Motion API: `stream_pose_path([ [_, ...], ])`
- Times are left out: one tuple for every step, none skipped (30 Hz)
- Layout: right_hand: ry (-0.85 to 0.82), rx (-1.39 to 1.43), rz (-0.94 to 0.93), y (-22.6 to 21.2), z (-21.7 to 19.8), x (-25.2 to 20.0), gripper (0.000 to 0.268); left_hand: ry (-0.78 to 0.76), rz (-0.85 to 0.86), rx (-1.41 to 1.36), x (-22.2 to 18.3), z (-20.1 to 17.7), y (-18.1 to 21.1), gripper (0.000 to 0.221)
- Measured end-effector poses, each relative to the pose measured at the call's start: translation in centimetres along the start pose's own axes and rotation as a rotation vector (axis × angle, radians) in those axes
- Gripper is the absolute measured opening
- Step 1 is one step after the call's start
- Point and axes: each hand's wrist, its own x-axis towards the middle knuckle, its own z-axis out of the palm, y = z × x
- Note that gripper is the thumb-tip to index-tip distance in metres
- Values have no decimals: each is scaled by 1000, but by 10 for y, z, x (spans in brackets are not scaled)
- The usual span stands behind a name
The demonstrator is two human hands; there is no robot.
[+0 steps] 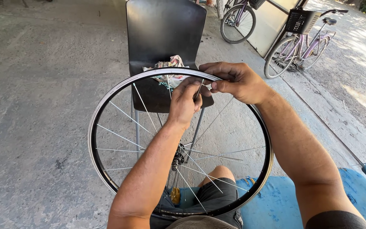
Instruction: Inspecting and adjusting the tension of spokes on a bicycle wheel rim
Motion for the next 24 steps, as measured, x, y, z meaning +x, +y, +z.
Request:
stream_pose_path([
  [-4,-1,-3,0,0,0,39,22,43,7,1,0,-2,14],
  [-11,-4,-4,1,0,0,39,46,87,11,1,-1,-5,9],
  [-10,-6,-1,-2,0,-1,39,45,85,8,3,0,-9,9],
  [-10,-11,0,-4,1,-1,38,36,103,26,4,0,-11,9],
  [-10,-17,1,-6,2,0,38,26,120,44,5,-1,-12,9],
  [-11,-17,1,-9,4,0,38,27,121,44,4,-1,-9,9],
  [-14,-11,1,-12,5,0,37,12,100,18,3,0,-6,11],
  [-14,-4,2,-15,7,-1,36,-6,78,-7,2,0,-3,15],
  [-13,-3,2,-14,6,-1,36,-6,77,-6,1,1,1,15],
  [-17,-15,0,-12,5,-1,37,-24,53,-26,0,2,5,18],
  [-20,-26,-2,-11,4,-1,38,-41,29,-46,-1,3,9,22],
  [-21,-25,-3,-10,4,-1,38,-41,29,-45,-3,5,10,22],
  [-21,-16,0,-9,4,-1,38,5,16,-41,-5,7,11,20],
  [-22,-9,0,-9,4,0,37,50,7,-35,-6,8,13,19],
  [-24,-10,-5,-8,4,2,37,50,12,-33,-3,5,7,19],
  [-24,-23,-5,-7,3,1,38,60,53,0,-1,4,0,13],
  [-24,-37,-5,-5,2,1,39,70,93,32,1,2,-8,11],
  [-25,-39,-4,-7,3,0,39,70,94,31,3,0,-8,11],
  [-17,-26,4,-9,3,0,39,57,91,17,5,-1,-8,11],
  [-10,-12,11,-10,4,-1,38,44,89,5,7,-3,-8,13],
  [-11,-12,12,-11,4,0,38,46,89,4,6,-3,-5,13],
  [-11,-14,12,-11,5,0,37,25,59,-10,5,-3,-4,16],
  [-11,-16,11,-12,6,0,36,4,29,-25,4,-2,-2,21],
  [-12,-14,12,-10,5,0,36,6,28,-24,1,0,1,21],
])
